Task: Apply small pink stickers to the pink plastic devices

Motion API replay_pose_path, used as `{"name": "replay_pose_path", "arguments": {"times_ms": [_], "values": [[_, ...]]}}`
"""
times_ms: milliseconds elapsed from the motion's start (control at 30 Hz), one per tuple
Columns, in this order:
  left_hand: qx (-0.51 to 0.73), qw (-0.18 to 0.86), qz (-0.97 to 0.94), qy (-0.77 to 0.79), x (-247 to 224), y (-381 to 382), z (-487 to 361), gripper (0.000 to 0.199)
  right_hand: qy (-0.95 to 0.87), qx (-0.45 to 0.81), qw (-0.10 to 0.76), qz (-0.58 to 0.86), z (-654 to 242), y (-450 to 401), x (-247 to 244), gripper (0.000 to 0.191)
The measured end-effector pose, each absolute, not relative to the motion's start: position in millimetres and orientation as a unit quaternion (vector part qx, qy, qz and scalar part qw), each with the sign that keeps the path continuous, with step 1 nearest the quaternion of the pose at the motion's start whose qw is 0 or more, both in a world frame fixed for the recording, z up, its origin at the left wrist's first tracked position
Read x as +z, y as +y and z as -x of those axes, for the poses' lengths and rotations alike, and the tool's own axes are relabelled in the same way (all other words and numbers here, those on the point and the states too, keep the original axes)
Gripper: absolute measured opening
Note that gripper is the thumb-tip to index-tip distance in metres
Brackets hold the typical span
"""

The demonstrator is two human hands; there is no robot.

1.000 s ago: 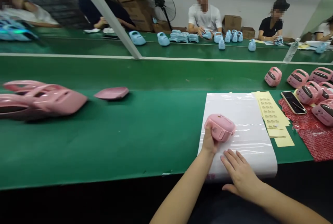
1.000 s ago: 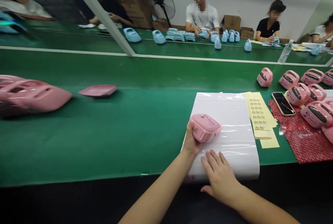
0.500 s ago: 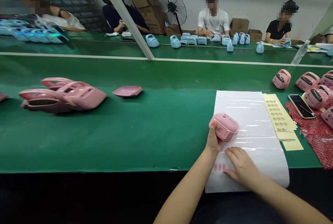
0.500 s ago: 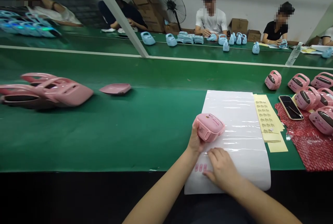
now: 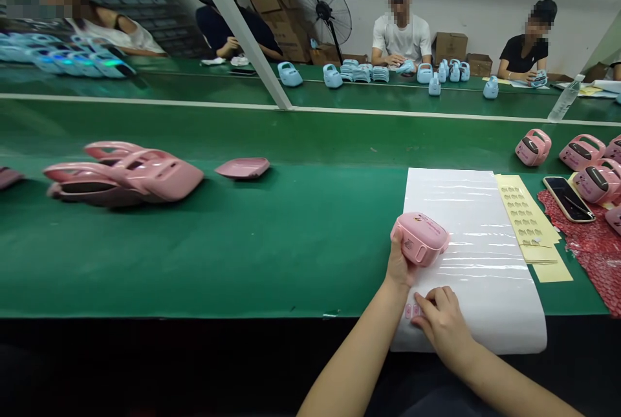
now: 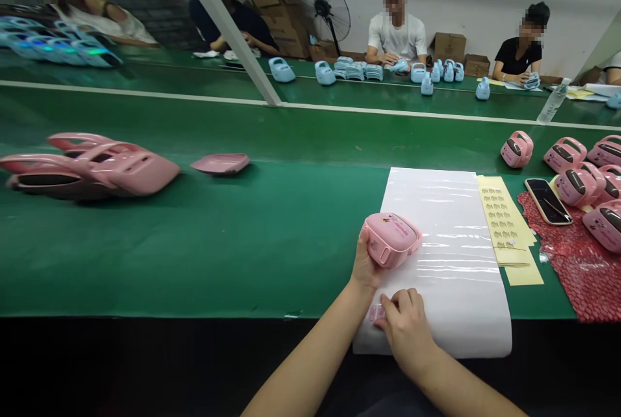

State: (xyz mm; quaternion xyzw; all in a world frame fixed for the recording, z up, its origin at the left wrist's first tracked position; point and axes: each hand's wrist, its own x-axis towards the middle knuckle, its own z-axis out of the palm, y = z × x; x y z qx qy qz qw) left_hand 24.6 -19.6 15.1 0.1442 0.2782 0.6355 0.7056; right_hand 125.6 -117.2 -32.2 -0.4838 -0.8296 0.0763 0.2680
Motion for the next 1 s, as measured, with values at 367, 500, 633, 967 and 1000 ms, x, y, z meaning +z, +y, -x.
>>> {"name": "replay_pose_path", "arguments": {"times_ms": [367, 500, 633, 967, 1000], "values": [[0.647, 0.712, -0.112, 0.249, 20, -45, -25, 0.049, -0.839, 0.039, 0.326, 0.435, -128, -127, -27, 0.025], [0.654, 0.714, -0.088, 0.232, 17, -45, -25, 0.045, -0.842, -0.042, 0.364, 0.396, -124, -121, -27, 0.027], [0.653, 0.727, -0.067, 0.2, 17, -43, -23, 0.046, -0.832, -0.059, 0.418, 0.361, -123, -123, -24, 0.03], [0.664, 0.739, 0.007, 0.111, 7, -46, -15, 0.058, -0.386, 0.521, 0.613, 0.452, -128, -85, 38, 0.016], [0.661, 0.743, 0.009, 0.103, 8, -47, -16, 0.06, -0.351, 0.544, 0.618, 0.447, -125, -79, 45, 0.017]]}}
